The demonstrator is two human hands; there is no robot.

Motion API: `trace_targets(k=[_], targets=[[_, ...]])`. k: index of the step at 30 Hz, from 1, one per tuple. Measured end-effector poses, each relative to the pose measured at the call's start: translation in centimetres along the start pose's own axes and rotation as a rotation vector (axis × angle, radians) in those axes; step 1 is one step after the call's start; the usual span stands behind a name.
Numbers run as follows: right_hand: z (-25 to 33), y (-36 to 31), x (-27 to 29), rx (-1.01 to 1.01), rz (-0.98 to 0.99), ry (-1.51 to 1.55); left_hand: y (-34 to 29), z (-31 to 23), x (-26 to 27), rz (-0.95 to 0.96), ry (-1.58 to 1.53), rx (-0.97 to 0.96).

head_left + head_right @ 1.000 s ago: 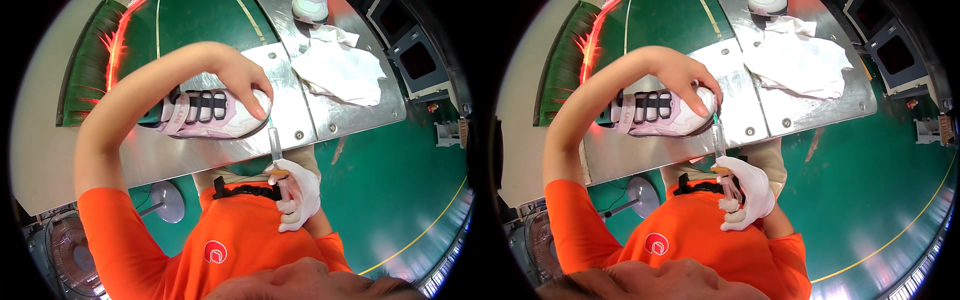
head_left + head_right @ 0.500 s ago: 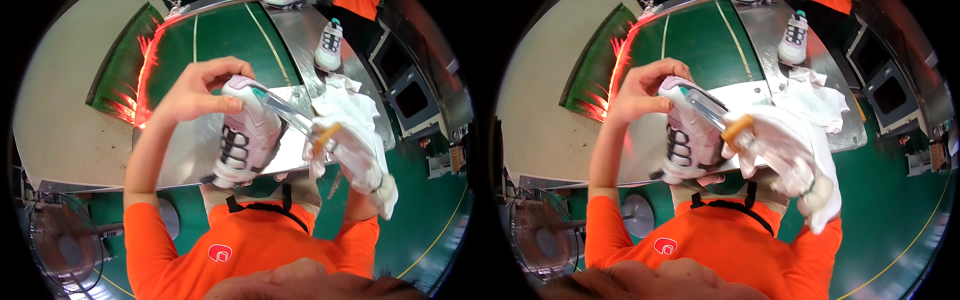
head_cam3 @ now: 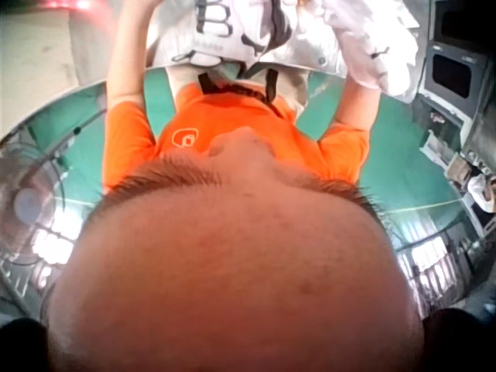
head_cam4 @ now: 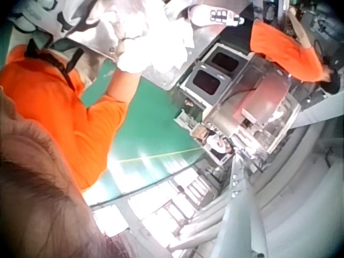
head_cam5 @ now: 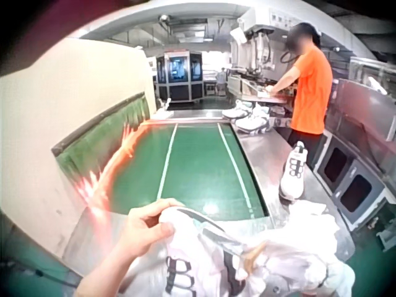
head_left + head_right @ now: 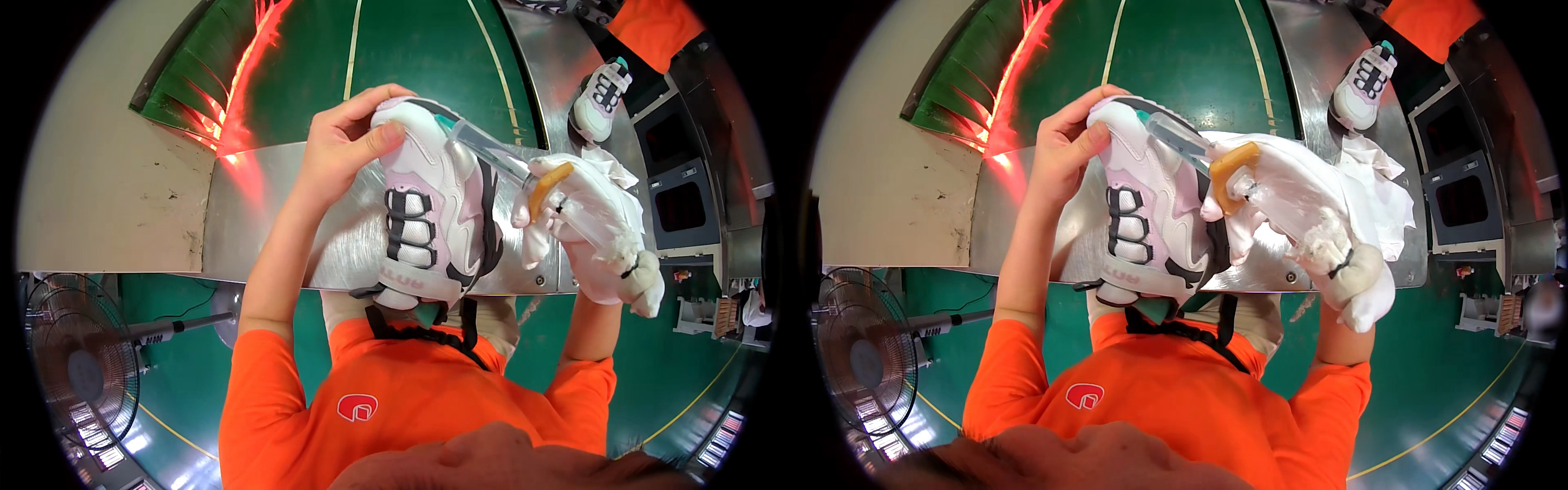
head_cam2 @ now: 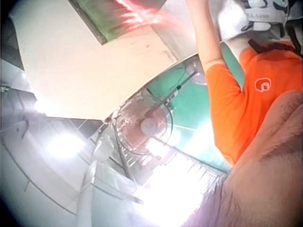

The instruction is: The person injects a clear liquid into the seams of several sneakers using a syringe. They handle each shoe individually, rotating it to access different areas, and place the treated shoes on a metal table.

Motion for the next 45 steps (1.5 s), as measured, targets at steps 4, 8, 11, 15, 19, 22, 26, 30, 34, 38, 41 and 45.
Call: trace_targets(k=[4, 8, 11, 15, 19, 22, 26, 30, 34, 38, 41, 45], targets=[[-1.3, 0.1, 0.5, -0.022, 0.004, 0.055, 0.1, 2.0, 2.0, -0.109, -0.036, 0.022], [-3.1, 0.1, 0.9, -0.031, 0.005, 0.134, -0.2, 3.4, 3.5, -0.213, -0.084, 0.033], [-4.5, 0.0, 1.1, -0.025, 0.002, 0.214, -0.5, 4.5, 4.3, -0.283, -0.121, 0.110], [-5.3, -0.9, 0.9, -0.027, -0.031, 0.297, -0.7, 5.2, 4.7, -0.353, -0.123, 0.125], [-5.2, -0.3, 0.3, -0.181, 0.045, 0.215, -1.1, 5.6, 5.4, -0.384, -0.103, 0.137], [-4.6, -0.3, 0.2, -0.336, 0.042, 0.135, -0.6, 5.7, 5.0, -0.383, -0.113, 0.147], [-5.0, -1.2, 0.3, -0.449, 0.007, 0.112, -0.8, 5.6, 4.7, -0.404, -0.102, 0.158], [-4.4, -1.5, 0.2, -0.275, 0.107, 0.196, -1.1, 6.0, 5.4, -0.452, -0.045, 0.191], [-4.1, -1.9, 0.4, -0.126, 0.222, 0.274, -1.3, 6.0, 5.2, -0.483, -0.054, 0.206], [-3.7, -2.6, 0.3, -0.137, 0.264, 0.316, -1.1, 5.8, 4.5, -0.497, -0.077, 0.195], [-4.5, -3.3, 0.6, -0.321, 0.199, 0.214, -1.3, 5.6, 4.5, -0.507, -0.074, 0.189], [-6.4, -4.7, 1.6, -0.467, 0.378, 0.439, -1.5, 5.6, 4.7, -0.508, -0.061, 0.195]])
Point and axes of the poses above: each hand's wrist, its own y-axis towards the middle knuckle, its own x-axis out of the back of the hand, z = x × y, the point moved 7 cm from there along y, towards the middle knuckle, and after that the axes turned 10 degrees about -y, right-handed, at the moved point
